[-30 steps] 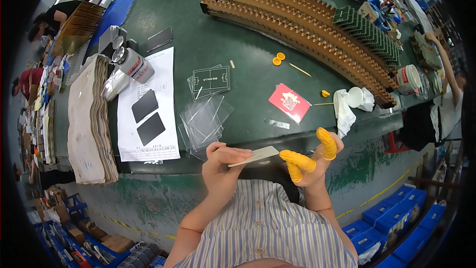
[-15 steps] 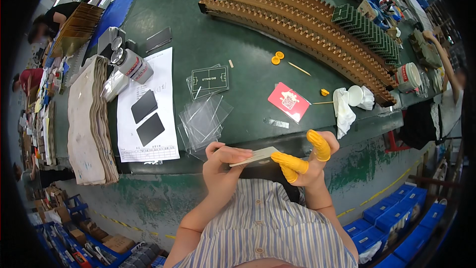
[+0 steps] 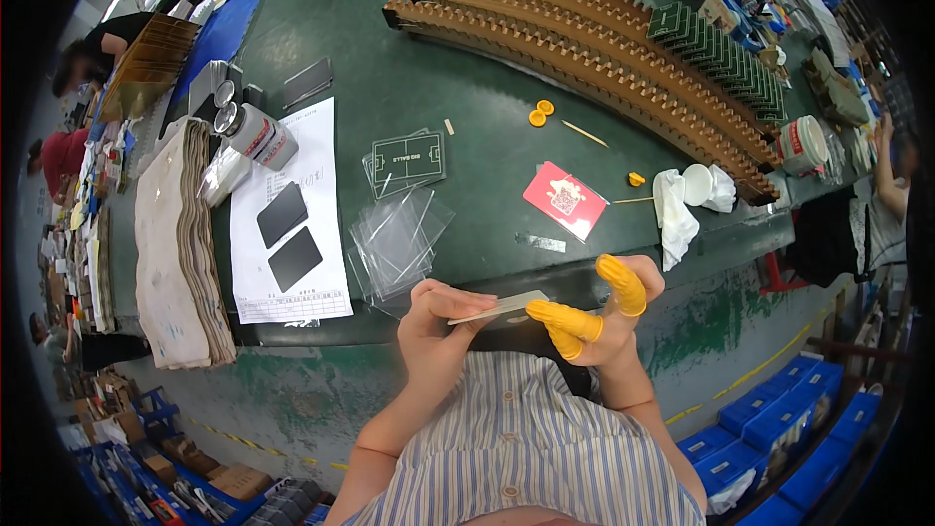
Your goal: The person cleans small rectangular cards at a workbench. They use a wooden stick to apply a substance to the card surface and then wipe it with a white cloth. The person handles the cards one at a time, flipping them over to clean both sides.
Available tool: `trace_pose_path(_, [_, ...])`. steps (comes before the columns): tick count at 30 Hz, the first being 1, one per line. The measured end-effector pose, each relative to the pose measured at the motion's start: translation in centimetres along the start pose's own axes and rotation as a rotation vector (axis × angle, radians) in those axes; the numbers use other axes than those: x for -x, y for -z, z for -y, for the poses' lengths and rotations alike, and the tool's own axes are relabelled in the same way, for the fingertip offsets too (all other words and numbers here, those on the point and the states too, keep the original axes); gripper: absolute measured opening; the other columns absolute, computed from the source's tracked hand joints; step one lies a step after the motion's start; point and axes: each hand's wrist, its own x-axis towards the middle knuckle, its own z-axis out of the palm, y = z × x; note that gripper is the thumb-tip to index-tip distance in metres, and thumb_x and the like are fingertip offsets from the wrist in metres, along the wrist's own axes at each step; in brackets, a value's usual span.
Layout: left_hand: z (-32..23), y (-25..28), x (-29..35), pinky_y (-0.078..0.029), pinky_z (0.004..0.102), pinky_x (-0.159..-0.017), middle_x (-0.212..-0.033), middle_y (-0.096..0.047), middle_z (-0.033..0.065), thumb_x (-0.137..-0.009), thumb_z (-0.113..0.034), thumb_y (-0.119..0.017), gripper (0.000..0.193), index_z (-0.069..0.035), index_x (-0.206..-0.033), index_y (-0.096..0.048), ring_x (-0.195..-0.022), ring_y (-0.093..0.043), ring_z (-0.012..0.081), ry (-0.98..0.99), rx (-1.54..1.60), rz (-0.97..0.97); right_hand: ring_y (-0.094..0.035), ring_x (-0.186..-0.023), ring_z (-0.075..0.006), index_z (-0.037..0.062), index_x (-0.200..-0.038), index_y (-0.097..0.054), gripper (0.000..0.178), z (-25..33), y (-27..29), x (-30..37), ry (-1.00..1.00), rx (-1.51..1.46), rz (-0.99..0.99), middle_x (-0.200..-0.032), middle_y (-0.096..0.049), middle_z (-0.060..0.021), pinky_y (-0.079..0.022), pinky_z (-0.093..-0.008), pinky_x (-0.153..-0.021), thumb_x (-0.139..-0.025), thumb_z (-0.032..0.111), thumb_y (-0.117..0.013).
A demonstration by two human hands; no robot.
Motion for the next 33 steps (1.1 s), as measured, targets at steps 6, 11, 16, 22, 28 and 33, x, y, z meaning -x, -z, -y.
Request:
trace_pose_path(6, [0.2, -0.1, 0.2, -0.049, 0.0301, -0.078, -0.082, -0.063, 0.0096, -0.073, 0.012, -0.066, 0.023, -0.005, -0.077, -0.053, -0.083, -0.063, 0.0200, 0.087, 0.168, -0.011, -0.034, -0.107, -0.0326, 0.0316, -0.085, -0.073, 0.019, -0.3, 0.1, 0.5, -0.044, -0.051, -0.023, -0.120, -0.040, -0.0114, -0.034, -0.0412, -0.083, -0.066, 0.027, -0.068])
trace_pose_path(11, [0.1, -0.1, 0.1, -0.051, 0.0334, -0.081, -0.083, -0.060, 0.0112, -0.074, 0.013, -0.064, 0.023, -0.004, -0.077, -0.050, -0.087, -0.064, 0.0237, 0.181, 0.360, -0.005, -0.035, -0.105, -0.0295, 0.0312, -0.089, -0.073, 0.025, -0.1, 0.5, 0.4, -0.144, -0.086, -0.046, -0.120, -0.043, -0.0092, -0.033, -0.0389, -0.083, -0.065, 0.026, -0.070])
trace_pose_path(16, [0.4, 0.0, 0.1, -0.051, 0.0347, -0.082, -0.083, -0.061, 0.0120, -0.076, 0.014, -0.062, 0.025, -0.005, -0.079, -0.047, -0.087, -0.064, 0.0244, 0.177, 0.440, 0.006, -0.036, -0.104, -0.0280, 0.0323, -0.094, -0.073, 0.031, 0.4, 0.4, 0.2, -0.173, -0.171, -0.061, -0.119, -0.045, -0.0067, -0.033, -0.0374, -0.083, -0.065, 0.023, -0.071])
trace_pose_path(22, [0.5, 0.1, 0.2, -0.051, 0.0359, -0.083, -0.083, -0.061, 0.0121, -0.075, 0.015, -0.062, 0.026, -0.006, -0.079, -0.046, -0.088, -0.063, 0.0252, 0.199, 0.500, 0.007, -0.035, -0.106, -0.0285, 0.0312, -0.096, -0.073, 0.030, 0.7, -0.1, 0.2, -0.155, -0.228, -0.033, -0.122, -0.045, -0.0076, -0.032, -0.0372, -0.085, -0.066, 0.024, -0.071])
trace_pose_path(28, [-0.4, -0.2, 0.1, -0.048, 0.0278, -0.076, -0.084, -0.061, 0.0079, -0.079, 0.008, -0.063, 0.024, -0.008, -0.082, -0.045, -0.083, -0.060, 0.0152, 0.424, 0.685, -0.137, -0.036, -0.109, -0.0285, 0.0243, -0.097, -0.073, 0.029, 0.7, 0.0, 0.0, -0.221, -0.273, -0.081, -0.130, -0.042, -0.0108, -0.031, -0.0381, -0.090, -0.068, 0.026, -0.071])
trace_pose_path(33, [-1.5, -0.2, -1.3, -0.047, 0.0250, -0.072, -0.085, -0.061, 0.0049, -0.082, 0.002, -0.064, 0.021, -0.008, -0.083, -0.046, -0.079, -0.059, 0.0102, 0.578, 0.609, -0.071, -0.036, -0.111, -0.0270, 0.0138, -0.101, -0.070, 0.032, 0.2, -0.9, 0.5, -0.410, -0.486, -0.253, -0.133, -0.038, -0.0150, -0.029, -0.0392, -0.094, -0.074, 0.029, -0.068])
